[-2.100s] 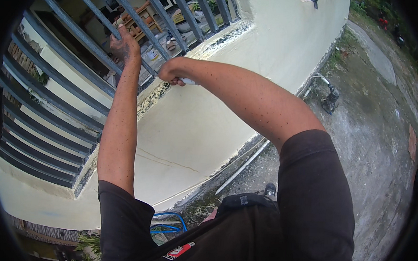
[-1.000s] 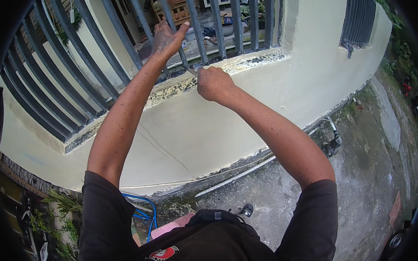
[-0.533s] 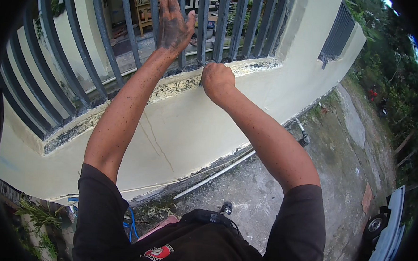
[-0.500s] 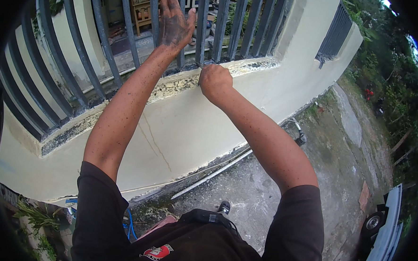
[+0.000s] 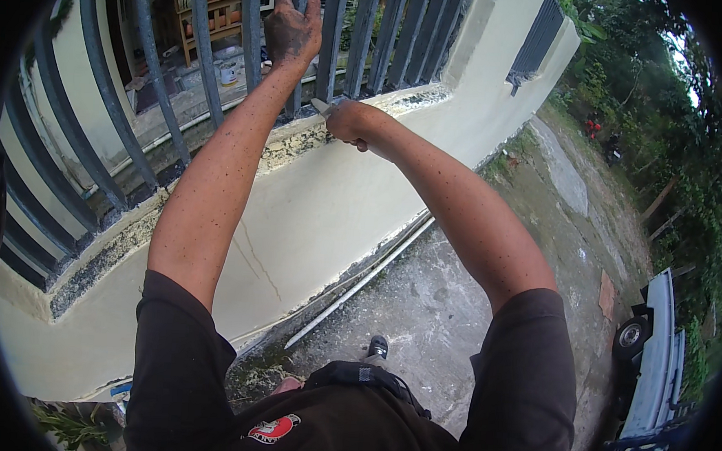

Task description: Scraping off old material or debris from a concrete ledge near window bars using a utility knife.

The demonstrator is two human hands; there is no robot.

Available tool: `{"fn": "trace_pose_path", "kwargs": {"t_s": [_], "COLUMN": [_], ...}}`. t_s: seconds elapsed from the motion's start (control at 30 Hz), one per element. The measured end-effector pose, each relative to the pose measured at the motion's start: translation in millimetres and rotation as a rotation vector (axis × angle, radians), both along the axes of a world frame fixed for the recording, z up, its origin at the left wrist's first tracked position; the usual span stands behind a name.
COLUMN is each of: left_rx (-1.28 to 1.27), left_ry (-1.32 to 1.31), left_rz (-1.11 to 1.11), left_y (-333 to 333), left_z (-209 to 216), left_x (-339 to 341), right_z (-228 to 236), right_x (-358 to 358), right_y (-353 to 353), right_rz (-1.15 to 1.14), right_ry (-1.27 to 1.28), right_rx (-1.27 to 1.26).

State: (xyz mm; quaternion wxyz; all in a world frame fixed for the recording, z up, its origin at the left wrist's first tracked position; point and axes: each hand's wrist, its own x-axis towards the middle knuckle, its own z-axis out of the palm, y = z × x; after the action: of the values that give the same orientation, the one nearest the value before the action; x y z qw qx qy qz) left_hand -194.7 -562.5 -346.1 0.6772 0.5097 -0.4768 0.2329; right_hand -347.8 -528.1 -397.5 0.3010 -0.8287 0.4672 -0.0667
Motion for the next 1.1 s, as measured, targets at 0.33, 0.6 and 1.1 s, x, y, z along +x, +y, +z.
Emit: {"fn": "trace_pose_path", "kwargs": {"t_s": [0.33, 0.6, 1.1], "left_rx": [-0.004, 0.027, 0.015], "left_ry": [0.017, 0.118, 0.145], "left_rz": [-0.071, -0.079, -0.154], "left_y": [9, 10, 11], "left_z": [1, 11, 8], "left_x": [-1, -8, -7], "right_z": [-10, -13, -18], "right_x": [12, 1, 15], "right_y": [10, 61, 47], "right_rz": [0.01, 0.081, 0.074], "right_ry": [0.13, 0.442, 0.377], "right_rx": [-0.137, -0.735, -0.821]}}
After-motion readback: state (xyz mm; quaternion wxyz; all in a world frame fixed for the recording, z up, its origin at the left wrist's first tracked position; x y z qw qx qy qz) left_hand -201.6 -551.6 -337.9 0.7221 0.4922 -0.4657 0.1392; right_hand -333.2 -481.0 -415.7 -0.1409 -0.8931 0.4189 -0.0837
